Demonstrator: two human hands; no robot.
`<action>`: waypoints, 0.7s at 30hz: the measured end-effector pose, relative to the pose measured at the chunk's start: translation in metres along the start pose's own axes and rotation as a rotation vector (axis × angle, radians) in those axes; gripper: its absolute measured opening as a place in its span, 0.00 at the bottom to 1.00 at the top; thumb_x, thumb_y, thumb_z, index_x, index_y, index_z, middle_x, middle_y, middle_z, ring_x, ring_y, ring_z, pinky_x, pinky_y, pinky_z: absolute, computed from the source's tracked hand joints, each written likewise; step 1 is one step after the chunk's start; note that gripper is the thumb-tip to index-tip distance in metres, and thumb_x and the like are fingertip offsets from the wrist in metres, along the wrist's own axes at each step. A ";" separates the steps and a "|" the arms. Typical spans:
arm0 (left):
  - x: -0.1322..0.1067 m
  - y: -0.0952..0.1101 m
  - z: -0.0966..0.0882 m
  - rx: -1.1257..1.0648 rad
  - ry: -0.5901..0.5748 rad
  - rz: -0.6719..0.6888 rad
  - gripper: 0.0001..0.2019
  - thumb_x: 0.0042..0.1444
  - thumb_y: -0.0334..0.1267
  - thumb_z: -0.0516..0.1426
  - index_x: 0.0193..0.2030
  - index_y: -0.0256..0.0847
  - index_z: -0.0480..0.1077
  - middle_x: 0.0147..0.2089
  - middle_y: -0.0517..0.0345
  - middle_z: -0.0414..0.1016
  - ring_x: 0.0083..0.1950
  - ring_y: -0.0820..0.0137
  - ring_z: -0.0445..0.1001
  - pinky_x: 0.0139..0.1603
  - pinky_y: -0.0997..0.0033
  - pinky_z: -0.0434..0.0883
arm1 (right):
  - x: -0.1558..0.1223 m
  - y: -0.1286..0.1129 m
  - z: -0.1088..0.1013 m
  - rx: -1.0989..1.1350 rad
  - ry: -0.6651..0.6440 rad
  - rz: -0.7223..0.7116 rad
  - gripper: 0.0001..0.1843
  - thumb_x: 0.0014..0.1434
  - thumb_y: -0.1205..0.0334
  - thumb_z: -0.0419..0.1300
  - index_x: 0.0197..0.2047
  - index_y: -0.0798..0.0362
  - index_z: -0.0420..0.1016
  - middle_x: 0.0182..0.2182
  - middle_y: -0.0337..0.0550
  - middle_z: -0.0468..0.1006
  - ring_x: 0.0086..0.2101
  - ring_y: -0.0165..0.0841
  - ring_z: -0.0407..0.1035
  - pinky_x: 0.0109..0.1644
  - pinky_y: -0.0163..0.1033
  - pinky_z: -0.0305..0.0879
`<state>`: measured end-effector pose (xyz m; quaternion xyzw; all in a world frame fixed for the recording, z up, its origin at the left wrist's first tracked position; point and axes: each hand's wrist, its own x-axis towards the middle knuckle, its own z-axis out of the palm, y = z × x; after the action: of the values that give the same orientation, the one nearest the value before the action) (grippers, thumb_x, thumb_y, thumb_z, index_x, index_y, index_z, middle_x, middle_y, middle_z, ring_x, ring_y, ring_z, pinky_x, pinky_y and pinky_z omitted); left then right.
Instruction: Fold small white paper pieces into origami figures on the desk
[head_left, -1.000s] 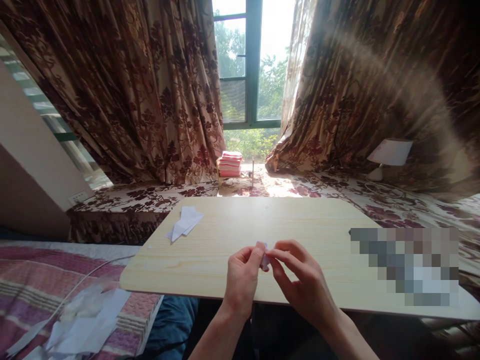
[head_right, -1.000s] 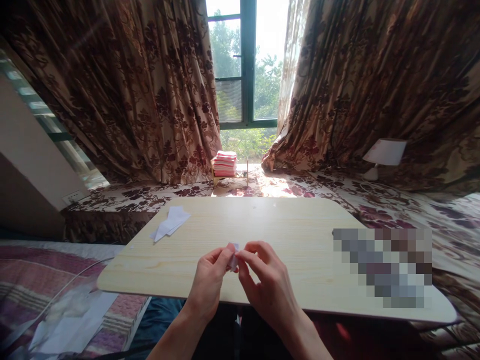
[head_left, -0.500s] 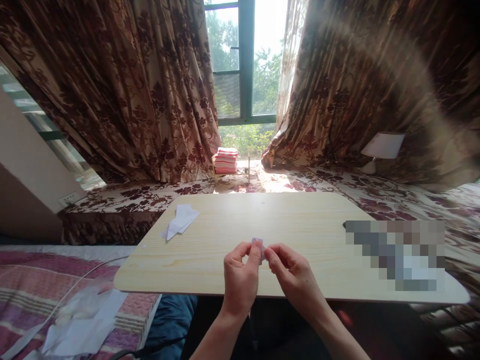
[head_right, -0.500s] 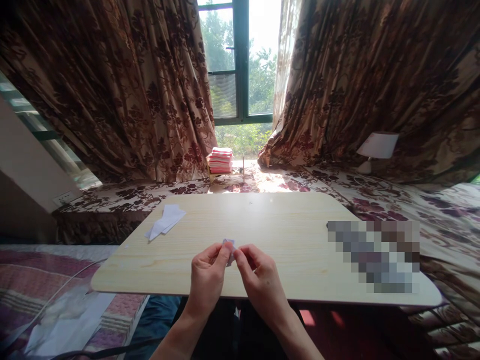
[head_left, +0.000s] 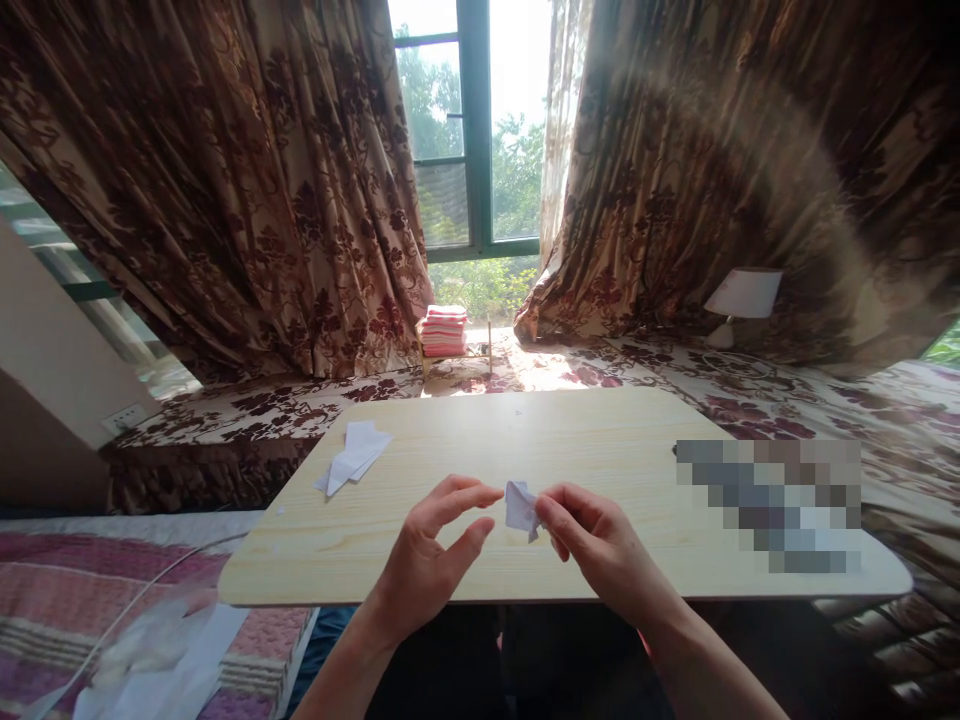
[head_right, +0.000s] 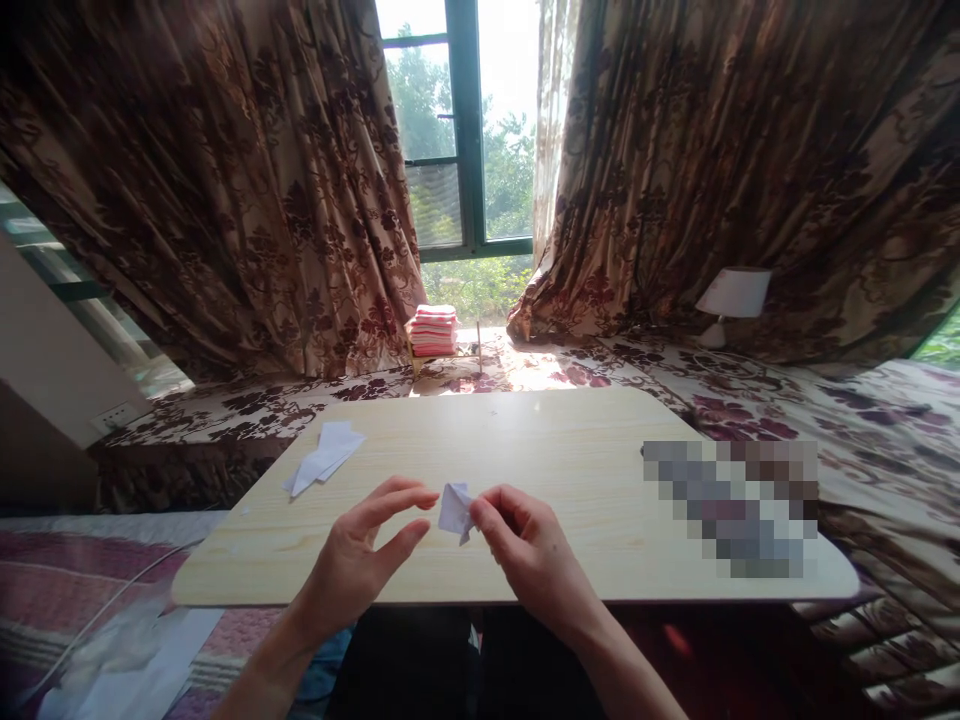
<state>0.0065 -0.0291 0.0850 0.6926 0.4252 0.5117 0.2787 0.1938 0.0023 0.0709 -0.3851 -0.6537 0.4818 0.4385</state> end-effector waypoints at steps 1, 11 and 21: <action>0.001 0.002 -0.001 0.011 -0.027 -0.001 0.11 0.56 0.31 0.57 0.45 0.44 0.76 0.44 0.52 0.75 0.48 0.64 0.72 0.52 0.69 0.67 | 0.000 -0.001 0.000 0.000 -0.015 0.003 0.20 0.60 0.47 0.53 0.26 0.54 0.67 0.18 0.32 0.59 0.21 0.27 0.53 0.24 0.33 0.50; 0.003 0.002 0.008 -0.050 -0.007 -0.123 0.06 0.54 0.35 0.60 0.38 0.41 0.79 0.36 0.52 0.81 0.40 0.64 0.77 0.45 0.69 0.70 | 0.005 -0.006 -0.002 -0.048 -0.052 -0.060 0.18 0.61 0.51 0.54 0.26 0.55 0.70 0.18 0.32 0.60 0.21 0.26 0.52 0.24 0.33 0.51; 0.000 0.000 0.028 -0.191 0.193 -0.245 0.07 0.52 0.38 0.62 0.35 0.38 0.79 0.36 0.51 0.81 0.39 0.62 0.77 0.44 0.67 0.72 | 0.004 -0.005 0.000 -0.157 -0.023 -0.144 0.16 0.62 0.55 0.54 0.28 0.55 0.71 0.20 0.35 0.66 0.22 0.26 0.55 0.24 0.32 0.54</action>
<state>0.0324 -0.0274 0.0758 0.5537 0.4806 0.5759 0.3616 0.1919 0.0046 0.0765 -0.3650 -0.7203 0.4006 0.4330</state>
